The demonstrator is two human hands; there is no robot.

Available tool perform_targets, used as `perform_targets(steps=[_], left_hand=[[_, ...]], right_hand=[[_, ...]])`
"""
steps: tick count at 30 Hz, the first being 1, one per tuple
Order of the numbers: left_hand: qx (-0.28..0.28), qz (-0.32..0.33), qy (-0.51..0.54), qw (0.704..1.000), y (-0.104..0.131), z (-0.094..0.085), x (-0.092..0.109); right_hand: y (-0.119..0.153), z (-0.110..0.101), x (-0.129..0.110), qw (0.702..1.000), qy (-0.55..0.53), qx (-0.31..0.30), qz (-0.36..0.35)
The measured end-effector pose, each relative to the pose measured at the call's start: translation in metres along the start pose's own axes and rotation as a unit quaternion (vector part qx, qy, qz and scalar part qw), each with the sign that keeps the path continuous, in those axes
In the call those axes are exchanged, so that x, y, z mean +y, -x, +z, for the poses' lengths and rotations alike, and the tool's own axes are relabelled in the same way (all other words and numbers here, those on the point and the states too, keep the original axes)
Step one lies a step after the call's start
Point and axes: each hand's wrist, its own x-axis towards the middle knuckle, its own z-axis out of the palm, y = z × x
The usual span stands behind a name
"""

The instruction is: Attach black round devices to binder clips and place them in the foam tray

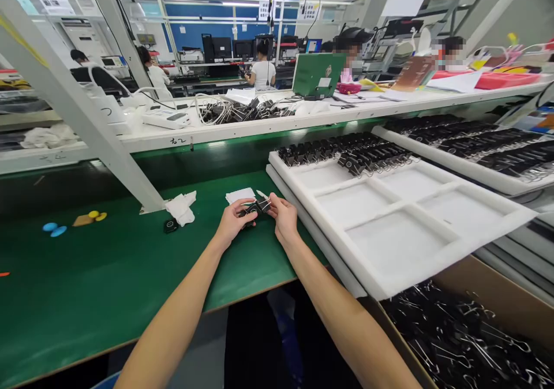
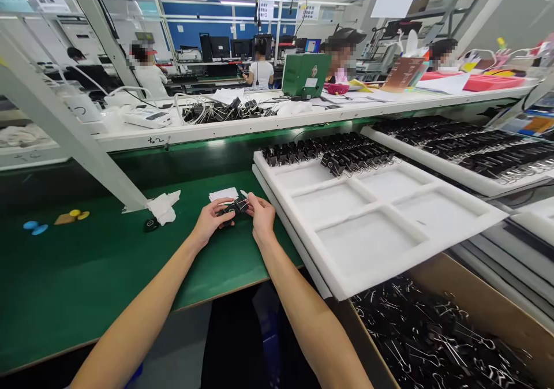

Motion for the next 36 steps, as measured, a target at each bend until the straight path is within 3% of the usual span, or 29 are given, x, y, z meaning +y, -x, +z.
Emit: perform_targets(steps=[11,18,20,23,25,27,29,31,34,36], left_hand=[[0.005,-0.012,0.007,1.0,0.002,0.004,0.003],[-0.023,0.002,0.002,1.0,0.001,-0.006,0.008],[-0.018,0.034,-0.032,0.999,0.003,-0.011,0.017],[0.026,0.092,-0.077,0.992,0.01,-0.015,0.031],[-0.001,0.097,-0.069,0.993,0.015,-0.014,0.038],[-0.081,0.07,-0.042,0.993,0.018,-0.013,0.041],[-0.136,0.049,-0.016,0.989,0.019,-0.012,0.041],[-0.129,0.053,0.006,0.99,0.017,-0.013,0.039],[-0.07,0.07,0.002,0.995,0.012,-0.014,0.034],[-0.046,0.068,-0.022,0.996,0.008,-0.014,0.029]], right_hand=[[0.003,-0.003,0.003,0.999,0.035,-0.018,-0.015],[0.015,0.0,-0.006,0.998,0.051,-0.028,-0.035],[0.028,-0.004,-0.014,0.994,0.085,-0.06,-0.042],[0.058,-0.017,-0.029,0.966,0.187,-0.181,0.014],[0.085,-0.025,-0.042,0.931,0.236,-0.267,0.076],[0.114,-0.031,-0.06,0.91,0.234,-0.316,0.127],[0.138,-0.035,-0.087,0.914,0.206,-0.315,0.15],[0.15,-0.04,-0.122,0.929,0.205,-0.28,0.124],[0.128,-0.055,-0.18,0.928,0.308,-0.207,0.0],[0.088,-0.068,-0.21,0.894,0.416,-0.139,-0.093]])
